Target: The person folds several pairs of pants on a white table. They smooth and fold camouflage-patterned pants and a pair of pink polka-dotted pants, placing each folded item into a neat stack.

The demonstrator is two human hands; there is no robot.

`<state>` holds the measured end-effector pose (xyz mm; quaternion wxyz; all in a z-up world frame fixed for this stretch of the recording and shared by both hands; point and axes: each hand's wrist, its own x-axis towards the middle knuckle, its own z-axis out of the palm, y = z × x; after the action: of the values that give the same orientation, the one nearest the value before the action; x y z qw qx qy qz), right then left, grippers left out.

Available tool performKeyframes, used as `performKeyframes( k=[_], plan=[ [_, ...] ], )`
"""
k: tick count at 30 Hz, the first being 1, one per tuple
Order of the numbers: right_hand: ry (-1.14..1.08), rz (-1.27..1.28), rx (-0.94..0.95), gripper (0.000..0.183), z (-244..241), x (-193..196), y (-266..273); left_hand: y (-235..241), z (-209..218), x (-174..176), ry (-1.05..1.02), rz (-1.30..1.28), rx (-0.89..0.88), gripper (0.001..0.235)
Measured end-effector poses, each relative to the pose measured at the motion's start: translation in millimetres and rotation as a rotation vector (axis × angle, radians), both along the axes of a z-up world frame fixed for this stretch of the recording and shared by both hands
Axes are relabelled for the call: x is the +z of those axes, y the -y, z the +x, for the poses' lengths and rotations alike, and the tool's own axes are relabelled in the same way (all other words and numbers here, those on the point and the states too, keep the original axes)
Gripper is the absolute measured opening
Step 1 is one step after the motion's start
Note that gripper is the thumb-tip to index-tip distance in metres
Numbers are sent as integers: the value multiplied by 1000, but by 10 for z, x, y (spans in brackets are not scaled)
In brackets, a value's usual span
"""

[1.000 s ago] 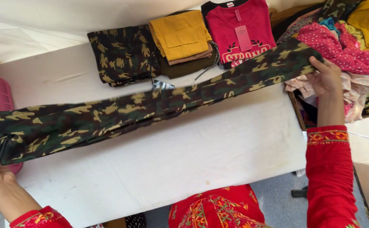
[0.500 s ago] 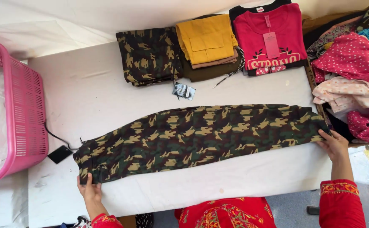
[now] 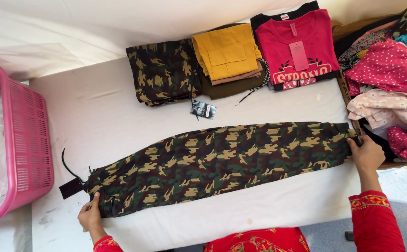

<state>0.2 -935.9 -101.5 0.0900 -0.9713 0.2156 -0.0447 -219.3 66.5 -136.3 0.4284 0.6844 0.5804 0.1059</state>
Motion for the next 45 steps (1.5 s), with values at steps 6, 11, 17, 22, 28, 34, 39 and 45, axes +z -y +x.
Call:
performKeyframes(
  k=[6,11,17,22,28,34,39,45],
  plan=[
    [217,-198,455,33,245,675,-1328,1365,1040,574,63,1206,-420,27],
    [139,13,875,36,637,866,-2375,2934,2130,886,452,1086,-1235,19],
    [-76,203,883,22,882,815,-2547,3518,2697,928,512,880,-1492,22],
    [-177,471,727,20,978,764,-2442,3537,2865,935,381,754,-1536,19],
    [-230,433,616,24,970,786,-2582,3654,2879,761,268,655,-1452,24],
    [102,72,971,82,196,331,-2990,4402,2132,551,321,620,-1378,73],
    [51,11,801,100,-125,298,-2591,4358,1565,501,-41,688,-1378,78],
    [-47,-91,321,67,-12,338,-956,2598,890,250,-327,769,-953,75]
  ],
)
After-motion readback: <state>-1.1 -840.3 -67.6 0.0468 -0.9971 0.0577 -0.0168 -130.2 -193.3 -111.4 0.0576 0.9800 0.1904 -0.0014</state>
